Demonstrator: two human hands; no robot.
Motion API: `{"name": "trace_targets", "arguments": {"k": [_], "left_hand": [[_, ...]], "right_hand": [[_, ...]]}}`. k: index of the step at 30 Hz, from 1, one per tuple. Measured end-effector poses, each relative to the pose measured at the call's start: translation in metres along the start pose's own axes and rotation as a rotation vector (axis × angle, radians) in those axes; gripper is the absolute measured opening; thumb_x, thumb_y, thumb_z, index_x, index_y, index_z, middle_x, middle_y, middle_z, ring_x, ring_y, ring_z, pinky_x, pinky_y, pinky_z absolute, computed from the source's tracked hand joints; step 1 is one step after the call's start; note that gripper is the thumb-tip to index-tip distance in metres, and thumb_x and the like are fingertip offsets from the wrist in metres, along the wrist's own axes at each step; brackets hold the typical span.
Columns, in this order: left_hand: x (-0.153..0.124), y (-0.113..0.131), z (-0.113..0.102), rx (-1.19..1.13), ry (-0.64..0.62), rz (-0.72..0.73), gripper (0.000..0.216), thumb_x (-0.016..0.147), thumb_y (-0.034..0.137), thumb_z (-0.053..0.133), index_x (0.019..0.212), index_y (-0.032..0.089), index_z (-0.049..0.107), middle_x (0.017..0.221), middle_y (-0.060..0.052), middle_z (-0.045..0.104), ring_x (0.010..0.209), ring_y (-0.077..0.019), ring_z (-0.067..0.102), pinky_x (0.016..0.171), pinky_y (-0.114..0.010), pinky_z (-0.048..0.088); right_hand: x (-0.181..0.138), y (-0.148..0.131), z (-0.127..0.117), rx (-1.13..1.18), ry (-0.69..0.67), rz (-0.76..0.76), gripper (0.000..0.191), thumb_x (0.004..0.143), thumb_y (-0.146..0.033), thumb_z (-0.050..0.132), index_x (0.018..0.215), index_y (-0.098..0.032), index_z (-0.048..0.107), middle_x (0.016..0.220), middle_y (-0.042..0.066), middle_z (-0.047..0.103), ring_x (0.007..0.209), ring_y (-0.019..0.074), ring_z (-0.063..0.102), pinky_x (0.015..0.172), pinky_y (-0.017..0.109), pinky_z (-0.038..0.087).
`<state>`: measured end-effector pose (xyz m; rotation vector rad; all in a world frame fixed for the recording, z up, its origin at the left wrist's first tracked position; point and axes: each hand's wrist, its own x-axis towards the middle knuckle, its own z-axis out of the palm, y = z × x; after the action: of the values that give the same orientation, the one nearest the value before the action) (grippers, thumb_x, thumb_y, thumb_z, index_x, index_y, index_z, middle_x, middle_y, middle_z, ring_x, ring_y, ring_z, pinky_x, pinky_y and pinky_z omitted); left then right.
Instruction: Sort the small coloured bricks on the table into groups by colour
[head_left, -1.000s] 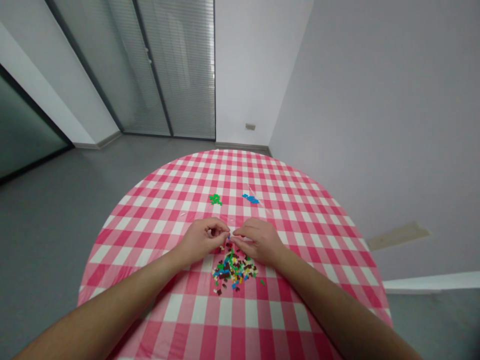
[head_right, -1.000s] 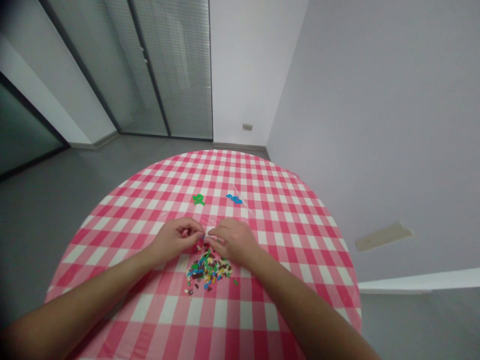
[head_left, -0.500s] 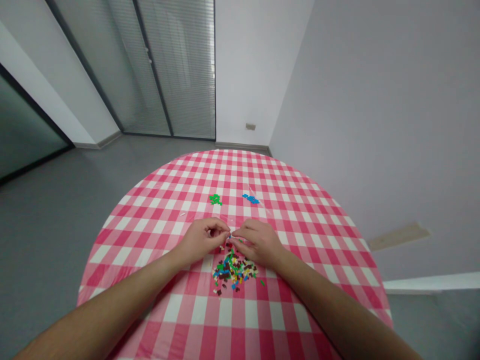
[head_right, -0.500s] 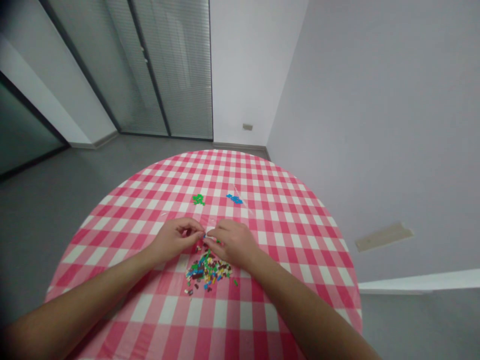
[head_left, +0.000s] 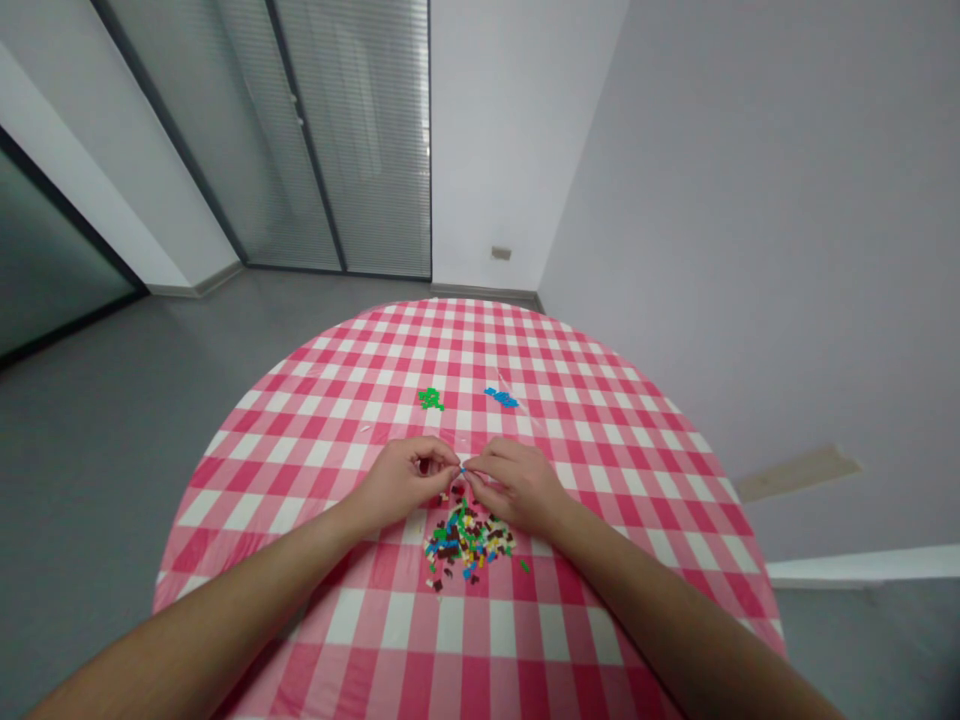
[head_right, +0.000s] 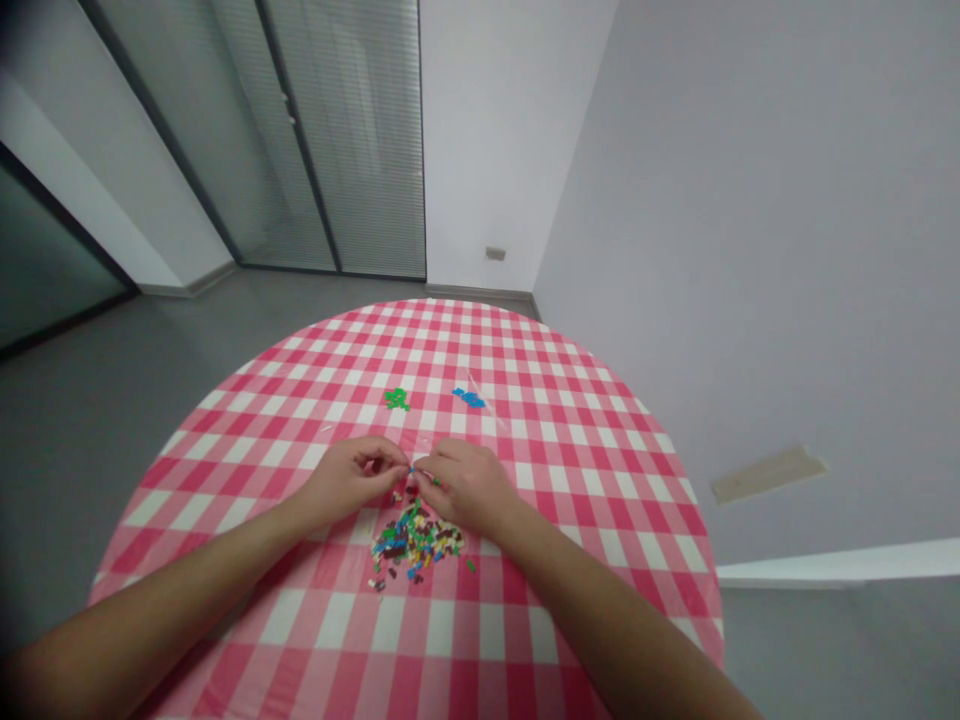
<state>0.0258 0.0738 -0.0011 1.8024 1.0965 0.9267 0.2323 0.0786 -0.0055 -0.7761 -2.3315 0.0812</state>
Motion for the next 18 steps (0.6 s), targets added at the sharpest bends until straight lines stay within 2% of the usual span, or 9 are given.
{"name": "trace_targets", "arguments": {"k": [8,18], "left_hand": [[0.0006,-0.0003,0.001,0.0,-0.002,-0.012,0.011,0.077,0.024,0.061,0.08,0.017,0.07,0.073,-0.003,0.07,0.062,-0.0127,0.058,0.056,-0.024,0.044],[-0.0001,0.0008,0.002,-0.046,-0.019,-0.034,0.009,0.073,0.021,0.06,0.078,0.017,0.066,0.061,0.001,0.059,0.054,-0.0104,0.049,0.051,-0.023,0.038]], "right_hand": [[0.0006,0.0006,0.0011,0.016,0.029,-0.032,0.016,0.091,-0.022,0.055,0.086,-0.018,0.069,0.073,0.005,0.068,0.068,0.0154,0.06,0.059,0.025,0.045],[0.0003,-0.0018,0.0011,0.009,0.013,-0.021,0.015,0.091,-0.022,0.056,0.085,-0.019,0.069,0.074,0.005,0.068,0.07,0.0155,0.06,0.059,0.026,0.045]]}}
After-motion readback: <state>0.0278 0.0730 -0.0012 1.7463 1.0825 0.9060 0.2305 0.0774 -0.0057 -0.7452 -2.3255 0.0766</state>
